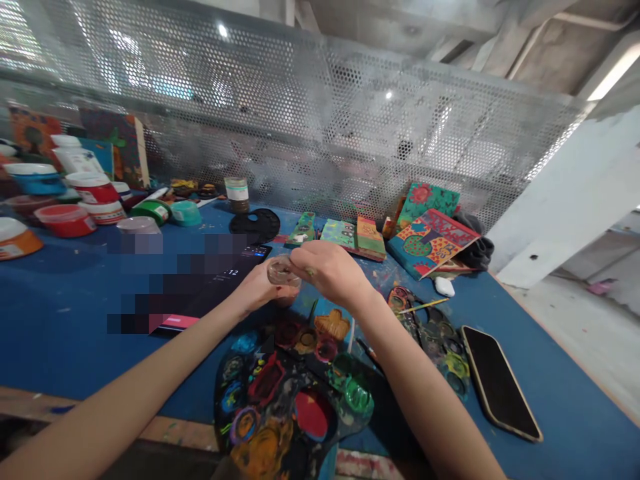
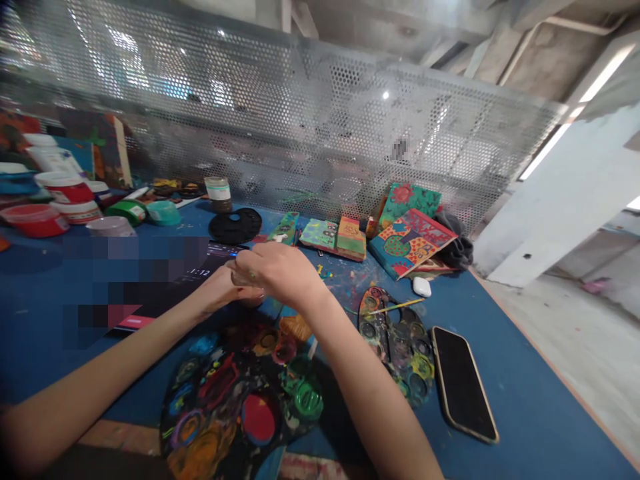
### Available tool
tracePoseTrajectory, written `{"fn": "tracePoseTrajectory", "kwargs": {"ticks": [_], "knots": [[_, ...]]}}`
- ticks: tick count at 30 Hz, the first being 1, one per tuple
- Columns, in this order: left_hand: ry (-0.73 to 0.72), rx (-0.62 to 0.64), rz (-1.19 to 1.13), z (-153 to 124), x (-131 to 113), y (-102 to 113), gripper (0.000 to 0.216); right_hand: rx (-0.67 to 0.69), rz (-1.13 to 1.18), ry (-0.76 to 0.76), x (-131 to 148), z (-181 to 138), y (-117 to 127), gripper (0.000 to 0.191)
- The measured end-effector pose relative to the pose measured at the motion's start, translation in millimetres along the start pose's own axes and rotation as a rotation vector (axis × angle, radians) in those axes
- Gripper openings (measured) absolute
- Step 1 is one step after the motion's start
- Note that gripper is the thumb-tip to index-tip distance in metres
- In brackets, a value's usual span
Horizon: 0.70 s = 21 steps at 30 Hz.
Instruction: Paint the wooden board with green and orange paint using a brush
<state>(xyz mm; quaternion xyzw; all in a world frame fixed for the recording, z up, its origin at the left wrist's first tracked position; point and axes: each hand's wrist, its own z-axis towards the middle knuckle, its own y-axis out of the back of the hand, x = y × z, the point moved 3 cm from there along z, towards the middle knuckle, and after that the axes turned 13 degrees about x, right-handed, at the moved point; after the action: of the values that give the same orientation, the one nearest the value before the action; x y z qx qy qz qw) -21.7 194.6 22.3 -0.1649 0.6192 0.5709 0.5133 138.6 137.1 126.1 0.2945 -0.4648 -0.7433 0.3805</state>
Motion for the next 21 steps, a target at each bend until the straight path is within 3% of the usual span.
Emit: {"fn": "tracePoseTrajectory", "kwargs": {"ticks": [7, 11, 14, 17, 21], "knots": [[-0.001, 0.024, -0.002, -1.1, 1.3, -1.6, 0.030, -0.010, 0.054, -0.007, -1.6, 0.9, -3.2, 0.022], [-0.012, 0.007, 0.008, -3.6, 2.8, 0.3, 0.032, -0.059, 0.128, -0.074, -5.0, -1.2, 9.7, 0.031], [-0.026, -0.014, 0.028, -6.2, 2.9, 3.3, 0.034, -0.070, 0.257, -0.155, -8.7, -5.6, 23.1, 0.022], [-0.035, -0.046, 0.048, -7.9, 3.4, 5.7, 0.035, 0.005, 0.336, -0.232, -10.3, -8.0, 28.7, 0.009], [-0.034, -0.097, 0.064, -7.5, 7.2, 7.0, 0.036, 0.142, 0.248, -0.217, -6.4, -5.7, 24.0, 0.011]]}}
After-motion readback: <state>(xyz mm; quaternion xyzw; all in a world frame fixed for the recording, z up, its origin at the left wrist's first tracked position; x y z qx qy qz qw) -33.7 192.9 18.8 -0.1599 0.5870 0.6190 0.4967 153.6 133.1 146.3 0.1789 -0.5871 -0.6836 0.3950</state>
